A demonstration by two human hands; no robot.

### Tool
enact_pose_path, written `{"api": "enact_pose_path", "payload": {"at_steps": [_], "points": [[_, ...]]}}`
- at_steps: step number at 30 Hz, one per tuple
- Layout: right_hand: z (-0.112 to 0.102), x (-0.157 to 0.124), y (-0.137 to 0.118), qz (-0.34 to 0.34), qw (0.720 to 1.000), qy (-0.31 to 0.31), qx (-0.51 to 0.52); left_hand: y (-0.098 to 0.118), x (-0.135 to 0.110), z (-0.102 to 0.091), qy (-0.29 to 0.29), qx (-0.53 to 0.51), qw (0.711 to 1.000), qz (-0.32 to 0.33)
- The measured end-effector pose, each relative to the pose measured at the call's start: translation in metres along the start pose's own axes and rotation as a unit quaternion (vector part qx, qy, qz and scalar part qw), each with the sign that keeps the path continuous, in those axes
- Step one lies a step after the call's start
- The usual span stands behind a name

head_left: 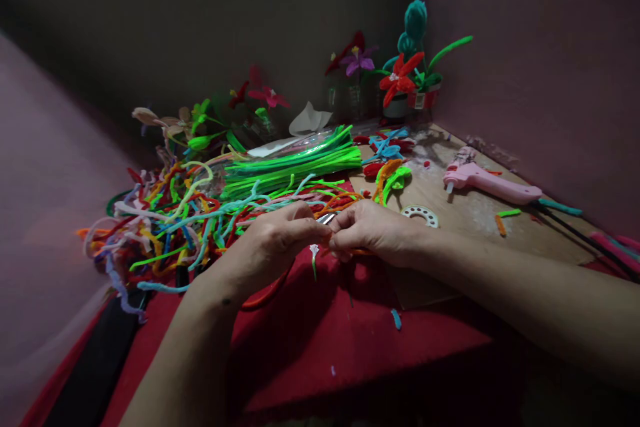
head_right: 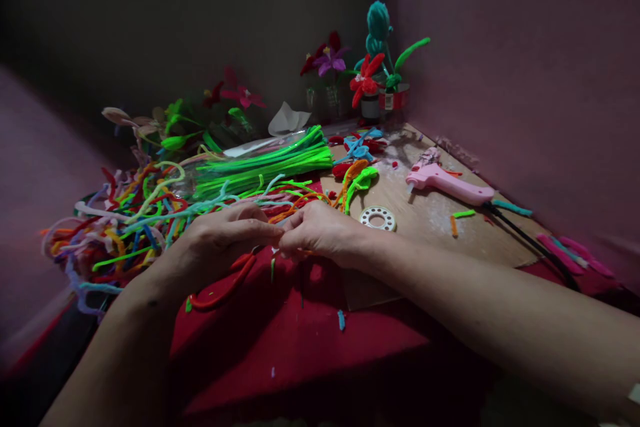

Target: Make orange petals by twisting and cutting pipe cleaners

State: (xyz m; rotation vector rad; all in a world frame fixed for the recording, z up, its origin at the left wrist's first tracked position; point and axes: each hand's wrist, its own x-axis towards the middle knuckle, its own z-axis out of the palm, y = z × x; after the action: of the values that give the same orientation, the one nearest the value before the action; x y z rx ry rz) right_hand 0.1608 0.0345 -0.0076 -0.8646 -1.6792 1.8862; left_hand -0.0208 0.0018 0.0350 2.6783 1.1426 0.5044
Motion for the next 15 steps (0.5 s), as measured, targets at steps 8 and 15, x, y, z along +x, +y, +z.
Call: {"api": "enact_pose_path", "payload": {"at_steps": [8,15], "points": [[0.000,0.003,0.007,-0.004,0.998,-0.036,0.051,-0.001,0.001,0.006,0.008,0.022,1.000,-0.002],[-0.004,0.004,-0.001,-0.002,0.996,0.067,0.052,0.004,0.012,0.016,0.129,-0.261,0.941,-0.174]]}}
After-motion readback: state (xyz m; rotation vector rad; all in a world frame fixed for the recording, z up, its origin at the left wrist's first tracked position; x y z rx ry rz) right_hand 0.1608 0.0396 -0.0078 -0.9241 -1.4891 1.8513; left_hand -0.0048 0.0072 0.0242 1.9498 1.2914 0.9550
